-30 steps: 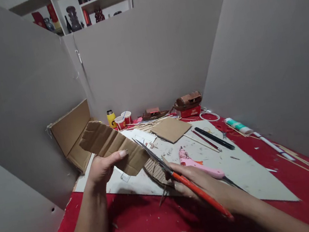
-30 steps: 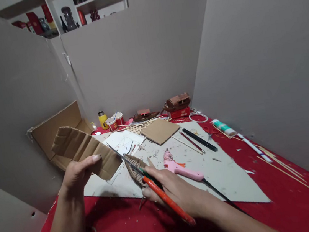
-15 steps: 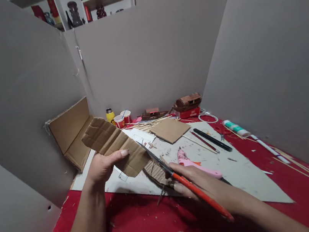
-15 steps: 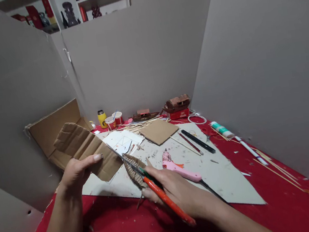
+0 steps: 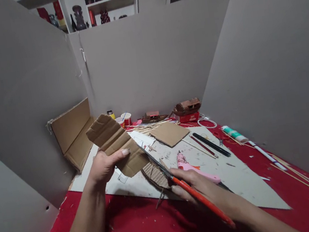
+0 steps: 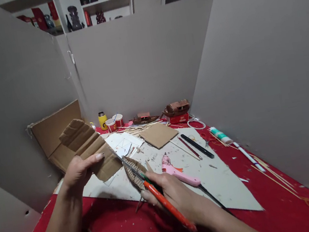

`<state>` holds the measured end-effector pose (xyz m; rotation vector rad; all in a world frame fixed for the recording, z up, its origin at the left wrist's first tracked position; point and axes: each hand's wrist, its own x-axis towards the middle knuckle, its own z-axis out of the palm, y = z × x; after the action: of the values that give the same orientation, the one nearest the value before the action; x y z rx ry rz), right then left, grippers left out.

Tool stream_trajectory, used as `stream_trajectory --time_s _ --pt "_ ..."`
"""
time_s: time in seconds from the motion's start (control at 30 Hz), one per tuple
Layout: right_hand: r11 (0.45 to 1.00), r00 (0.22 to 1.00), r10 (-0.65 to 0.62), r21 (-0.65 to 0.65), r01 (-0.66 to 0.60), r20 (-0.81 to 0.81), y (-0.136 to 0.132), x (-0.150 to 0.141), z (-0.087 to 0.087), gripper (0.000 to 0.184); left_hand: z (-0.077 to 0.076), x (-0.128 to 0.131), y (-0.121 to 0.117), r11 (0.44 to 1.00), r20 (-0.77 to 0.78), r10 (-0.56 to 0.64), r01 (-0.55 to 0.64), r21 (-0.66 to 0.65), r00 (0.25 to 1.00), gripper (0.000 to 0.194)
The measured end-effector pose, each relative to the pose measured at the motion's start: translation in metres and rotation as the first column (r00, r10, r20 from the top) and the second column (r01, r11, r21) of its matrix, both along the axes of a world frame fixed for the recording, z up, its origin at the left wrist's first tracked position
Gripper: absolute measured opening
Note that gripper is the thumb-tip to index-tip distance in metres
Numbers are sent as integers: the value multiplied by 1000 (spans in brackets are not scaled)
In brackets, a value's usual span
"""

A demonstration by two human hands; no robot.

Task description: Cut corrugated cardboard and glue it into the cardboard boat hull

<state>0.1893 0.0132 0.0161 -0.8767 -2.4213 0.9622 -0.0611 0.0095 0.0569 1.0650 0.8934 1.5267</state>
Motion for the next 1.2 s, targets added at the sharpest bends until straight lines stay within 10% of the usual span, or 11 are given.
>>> stream_trajectory --time_s 0.3,0.6,0.87,1.2 --pt "997 986 -2 -77 -11 -165 2 -7 -18 24 -3 0 1 1000 19 -3 3 16 1000 33" --pt "995 973 -66 -87 48 -219 -3 -12 -25 29 -7 11 8 992 83 75 -83 96 994 60" --pt "997 982 -67 -38 61 -176 -6 -11 -2 10 -16 23 7 997 58 18 -23 77 998 47" --pt "996 957 -83 -64 67 -279 -4 -13 -24 28 -12 27 5 997 95 36 -43 67 995 55"
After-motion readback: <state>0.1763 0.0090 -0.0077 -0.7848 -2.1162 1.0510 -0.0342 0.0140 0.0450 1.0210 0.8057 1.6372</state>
